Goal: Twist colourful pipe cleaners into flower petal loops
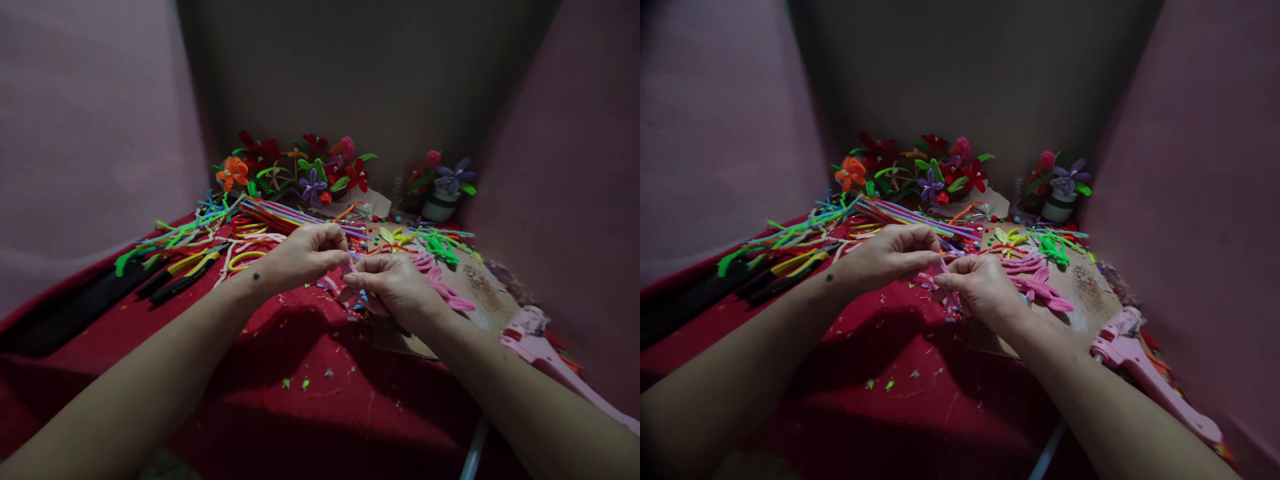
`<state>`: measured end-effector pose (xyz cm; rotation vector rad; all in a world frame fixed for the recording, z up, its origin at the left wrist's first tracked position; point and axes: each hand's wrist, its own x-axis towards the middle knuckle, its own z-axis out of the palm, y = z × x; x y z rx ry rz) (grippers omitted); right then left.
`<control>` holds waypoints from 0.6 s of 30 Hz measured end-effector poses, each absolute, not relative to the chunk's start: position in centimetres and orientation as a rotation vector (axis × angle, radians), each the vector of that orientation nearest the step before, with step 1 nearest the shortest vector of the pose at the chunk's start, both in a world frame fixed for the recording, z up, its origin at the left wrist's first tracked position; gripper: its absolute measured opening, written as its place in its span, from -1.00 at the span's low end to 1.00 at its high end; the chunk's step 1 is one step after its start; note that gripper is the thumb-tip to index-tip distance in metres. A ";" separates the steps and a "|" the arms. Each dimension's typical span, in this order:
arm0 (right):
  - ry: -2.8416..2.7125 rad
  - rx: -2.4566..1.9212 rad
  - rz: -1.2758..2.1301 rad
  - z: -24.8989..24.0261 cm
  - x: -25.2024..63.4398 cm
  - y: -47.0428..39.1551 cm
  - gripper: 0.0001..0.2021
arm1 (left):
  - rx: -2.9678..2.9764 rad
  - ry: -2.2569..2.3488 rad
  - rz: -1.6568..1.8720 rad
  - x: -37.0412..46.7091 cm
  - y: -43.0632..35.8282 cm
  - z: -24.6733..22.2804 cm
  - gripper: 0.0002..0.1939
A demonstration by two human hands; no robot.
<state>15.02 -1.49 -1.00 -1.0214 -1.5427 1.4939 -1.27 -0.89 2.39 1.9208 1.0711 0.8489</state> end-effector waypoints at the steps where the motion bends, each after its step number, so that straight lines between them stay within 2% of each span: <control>1: -1.553 -1.041 1.482 -1.0 15.0 -1.5 -0.81 | 1.952 1.083 0.827 -1.4 -0.9 2.6 -0.96; 11: -1.543 -1.013 1.508 -1.1 14.7 -1.6 -0.84 | 1.856 1.164 1.087 -0.2 -0.9 0.8 -0.96; 13: -1.525 -0.998 1.514 -1.1 14.8 -1.6 -0.85 | 1.718 1.098 1.047 -0.3 -0.9 0.9 -0.98; 18: -1.522 -0.932 1.528 -1.4 15.0 -1.4 -0.79 | 1.596 0.930 0.905 -0.8 -0.8 1.2 -0.85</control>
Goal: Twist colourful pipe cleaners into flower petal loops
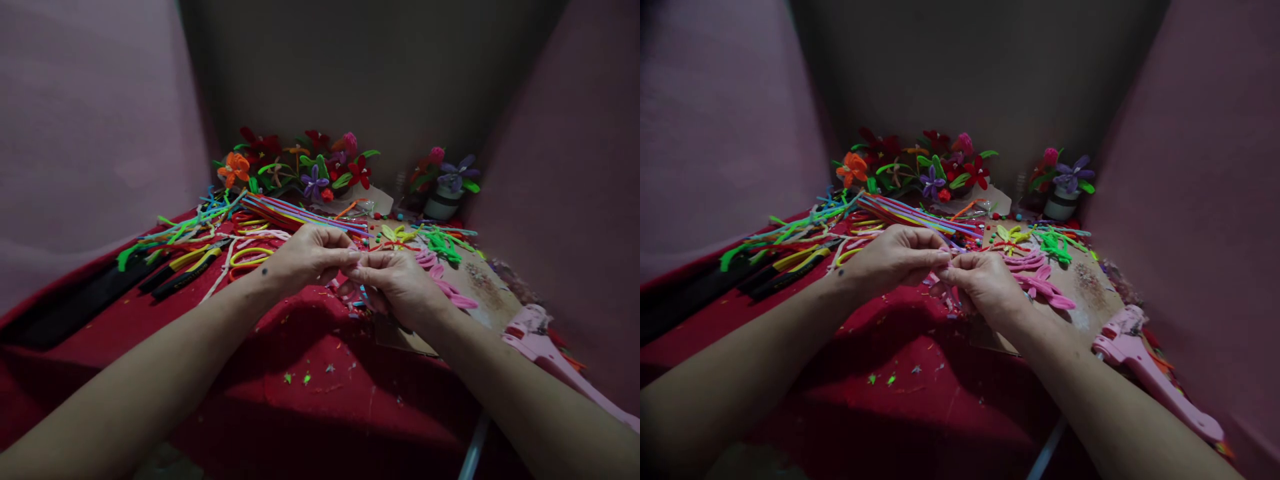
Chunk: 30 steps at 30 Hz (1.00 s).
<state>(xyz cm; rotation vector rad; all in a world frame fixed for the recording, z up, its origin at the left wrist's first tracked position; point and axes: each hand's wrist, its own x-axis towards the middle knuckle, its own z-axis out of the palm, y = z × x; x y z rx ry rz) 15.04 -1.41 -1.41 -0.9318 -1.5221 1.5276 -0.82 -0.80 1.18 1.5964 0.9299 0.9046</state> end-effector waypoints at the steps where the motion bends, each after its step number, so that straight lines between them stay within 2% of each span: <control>1: -1.537 -0.938 1.523 -1.4 15.1 -1.4 -0.79 | 1.606 0.946 0.936 -0.8 -0.8 1.2 -0.84; 6: -1.575 -0.967 1.495 -1.5 14.9 -1.5 -0.81 | 1.748 1.147 1.165 0.1 -1.3 0.4 -0.86; 12: -1.481 -0.881 1.612 -2.3 14.7 -1.4 -0.77 | 2.394 1.201 1.463 0.5 -1.6 -0.9 -0.89; 16: -1.393 -0.858 1.611 -2.0 14.9 -1.1 -0.83 | 2.105 1.097 1.363 0.1 -1.0 0.0 -0.86; 20: -1.309 -0.833 1.550 -1.6 15.2 -0.5 -0.83 | 1.709 1.028 0.930 -0.7 -0.3 1.0 -0.73; 24: -1.298 -0.820 1.474 -1.8 15.2 -0.3 -0.80 | 1.684 1.035 0.579 -0.9 -0.3 1.1 -0.77; 26: -1.307 -0.873 1.433 -2.0 15.2 -0.3 -0.78 | 1.795 1.103 0.628 -0.7 -0.5 0.8 -0.77; 30: -1.283 -1.014 1.340 -2.3 14.9 -0.6 -0.77 | 2.349 1.298 0.958 -0.2 -1.1 -0.1 -0.85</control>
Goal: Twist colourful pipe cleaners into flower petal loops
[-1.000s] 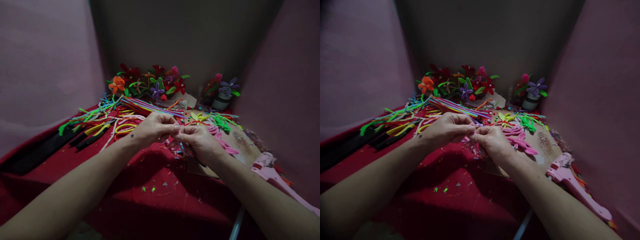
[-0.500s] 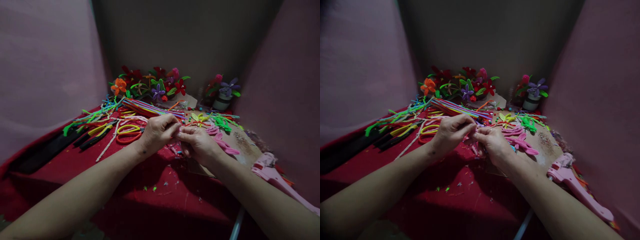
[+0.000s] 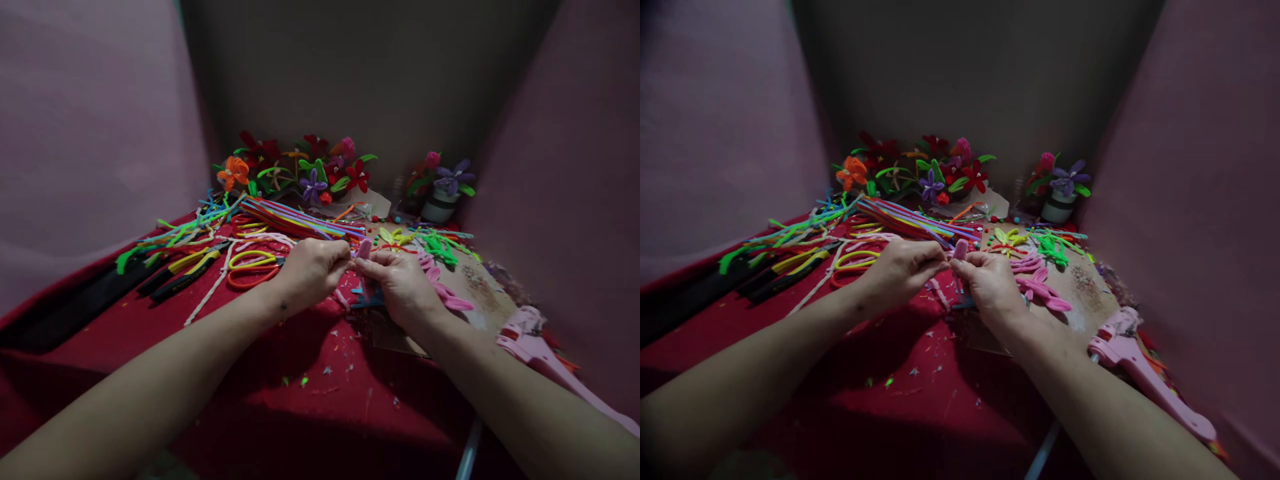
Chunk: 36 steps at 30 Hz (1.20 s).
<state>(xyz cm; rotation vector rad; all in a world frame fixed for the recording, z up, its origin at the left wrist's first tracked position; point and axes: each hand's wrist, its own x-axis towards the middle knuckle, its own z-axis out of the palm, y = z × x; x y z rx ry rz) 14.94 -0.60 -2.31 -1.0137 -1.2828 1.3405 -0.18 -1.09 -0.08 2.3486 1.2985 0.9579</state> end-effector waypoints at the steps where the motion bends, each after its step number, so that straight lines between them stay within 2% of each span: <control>1: -1.270 -1.017 1.331 -2.4 14.9 -0.6 -0.77 | 2.468 1.329 1.007 -0.1 -1.2 -0.3 -0.88; 5: -1.152 -0.959 1.376 -2.4 14.8 -0.6 -0.79 | 2.456 1.302 1.064 0.1 -1.5 -0.3 -0.84; 11: -1.000 -0.818 1.495 -2.1 15.0 -0.3 -0.86 | 1.521 0.997 1.010 0.2 -0.9 0.2 -0.74; 16: -0.990 -0.812 1.551 -2.3 14.7 -0.6 -0.86 | 1.180 0.877 0.857 0.3 -0.4 -1.0 -0.77; 20: -0.980 -0.752 1.609 -2.1 14.5 -0.8 -0.87 | 1.146 0.870 0.877 0.3 -0.3 -1.2 -0.80; 29: -1.179 -0.834 1.398 -2.4 15.0 -0.2 -0.89 | 1.236 0.919 0.904 0.3 -0.4 -1.0 -0.89; 36: -1.162 -0.836 1.389 -2.1 15.1 -0.3 -0.89 | 1.312 0.977 0.941 0.2 -0.5 -0.5 -0.84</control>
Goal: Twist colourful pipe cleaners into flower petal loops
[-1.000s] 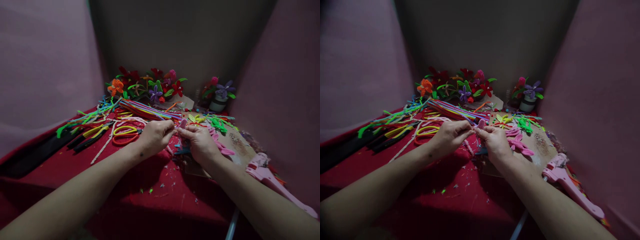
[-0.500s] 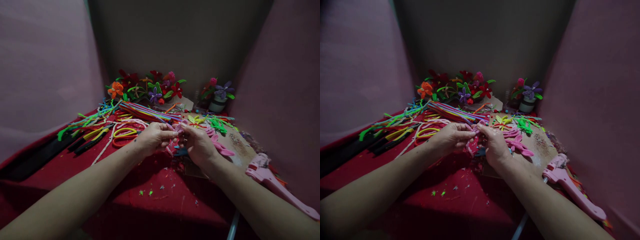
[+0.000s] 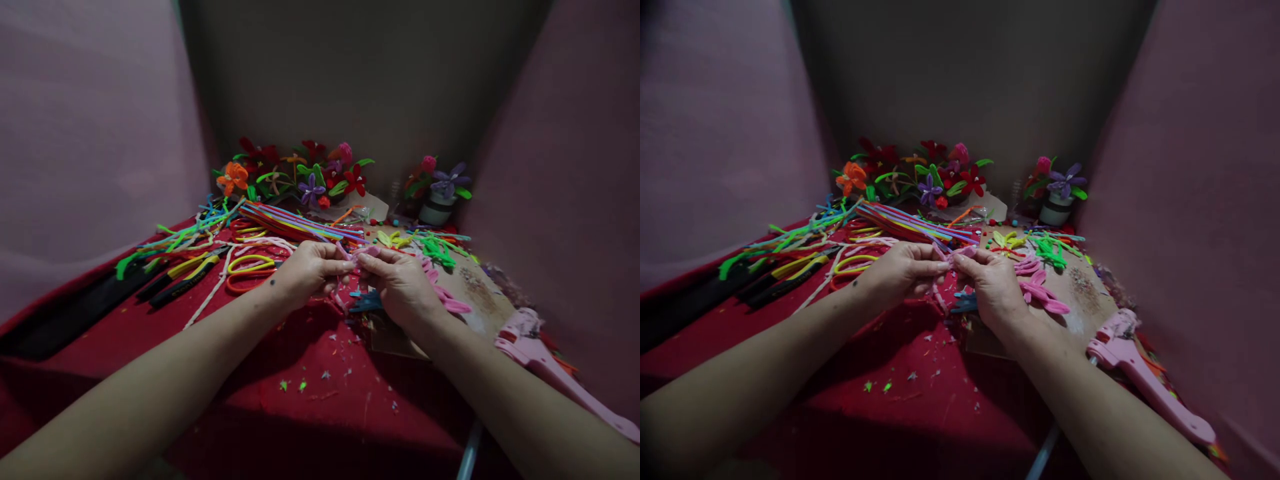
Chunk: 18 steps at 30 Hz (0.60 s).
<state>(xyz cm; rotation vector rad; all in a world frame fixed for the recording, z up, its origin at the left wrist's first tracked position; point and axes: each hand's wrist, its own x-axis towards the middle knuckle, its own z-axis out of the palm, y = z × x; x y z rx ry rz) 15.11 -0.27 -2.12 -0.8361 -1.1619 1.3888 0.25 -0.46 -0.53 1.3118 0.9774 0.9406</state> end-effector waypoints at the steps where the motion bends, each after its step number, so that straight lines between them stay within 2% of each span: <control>1: -1.165 -0.851 1.394 -2.0 15.1 -0.3 -0.90 | 1.338 1.001 0.958 0.3 -0.6 -0.4 -0.85; 18: -1.232 -0.751 1.396 -2.2 14.9 -0.3 -0.88 | 1.335 1.055 0.945 0.3 -0.9 0.2 -0.89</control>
